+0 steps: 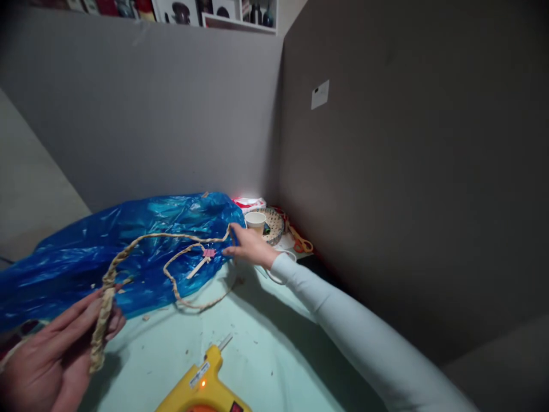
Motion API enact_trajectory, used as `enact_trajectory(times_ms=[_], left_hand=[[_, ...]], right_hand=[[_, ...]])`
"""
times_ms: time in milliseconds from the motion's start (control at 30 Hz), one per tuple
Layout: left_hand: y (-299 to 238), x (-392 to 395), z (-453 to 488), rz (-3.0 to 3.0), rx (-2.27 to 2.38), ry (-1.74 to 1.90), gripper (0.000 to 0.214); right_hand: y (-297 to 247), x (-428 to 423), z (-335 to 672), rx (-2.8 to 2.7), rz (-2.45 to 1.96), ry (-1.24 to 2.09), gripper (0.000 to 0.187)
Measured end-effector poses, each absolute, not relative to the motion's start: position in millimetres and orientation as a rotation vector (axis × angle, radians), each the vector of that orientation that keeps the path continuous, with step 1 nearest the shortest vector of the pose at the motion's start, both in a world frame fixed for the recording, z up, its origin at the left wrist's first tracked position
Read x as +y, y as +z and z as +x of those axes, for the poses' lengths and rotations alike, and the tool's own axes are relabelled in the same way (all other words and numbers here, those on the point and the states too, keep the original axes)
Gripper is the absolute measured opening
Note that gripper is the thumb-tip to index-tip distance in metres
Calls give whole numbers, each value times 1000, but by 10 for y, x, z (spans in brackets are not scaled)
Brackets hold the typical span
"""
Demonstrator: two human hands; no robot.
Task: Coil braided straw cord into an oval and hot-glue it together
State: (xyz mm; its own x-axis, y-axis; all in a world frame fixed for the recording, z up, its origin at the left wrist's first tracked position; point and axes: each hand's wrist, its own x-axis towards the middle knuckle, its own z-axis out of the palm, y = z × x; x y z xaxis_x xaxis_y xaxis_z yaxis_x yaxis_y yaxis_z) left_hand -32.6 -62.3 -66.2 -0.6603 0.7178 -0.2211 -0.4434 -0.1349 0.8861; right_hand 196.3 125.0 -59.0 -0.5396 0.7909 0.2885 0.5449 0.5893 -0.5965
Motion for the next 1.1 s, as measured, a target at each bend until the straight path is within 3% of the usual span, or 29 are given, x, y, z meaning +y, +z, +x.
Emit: enact_trajectory(times_ms=[233, 500, 700, 967, 1100], left_hand=[[-526, -645, -341, 293, 1309, 1892, 17], [-585, -609, -215, 356, 1366, 1921, 15], [-760, -641, -91, 452, 1393, 1714, 35], [-858, -685, -40, 569, 1409, 1584, 39], [-872, -688, -47, 614, 1402, 1596, 33]], right_hand=[[-1026, 1152, 1555, -2343, -1241, 531, 32], [-512, 1662, 1871, -2232, -1306, 242, 30], [-393, 1909, 2138, -2197, -1491, -42, 30], [-539, 1421, 2340, -2504, -1361, -66, 33], [-433, 799, 2422, -2489, -1280, -32, 21]])
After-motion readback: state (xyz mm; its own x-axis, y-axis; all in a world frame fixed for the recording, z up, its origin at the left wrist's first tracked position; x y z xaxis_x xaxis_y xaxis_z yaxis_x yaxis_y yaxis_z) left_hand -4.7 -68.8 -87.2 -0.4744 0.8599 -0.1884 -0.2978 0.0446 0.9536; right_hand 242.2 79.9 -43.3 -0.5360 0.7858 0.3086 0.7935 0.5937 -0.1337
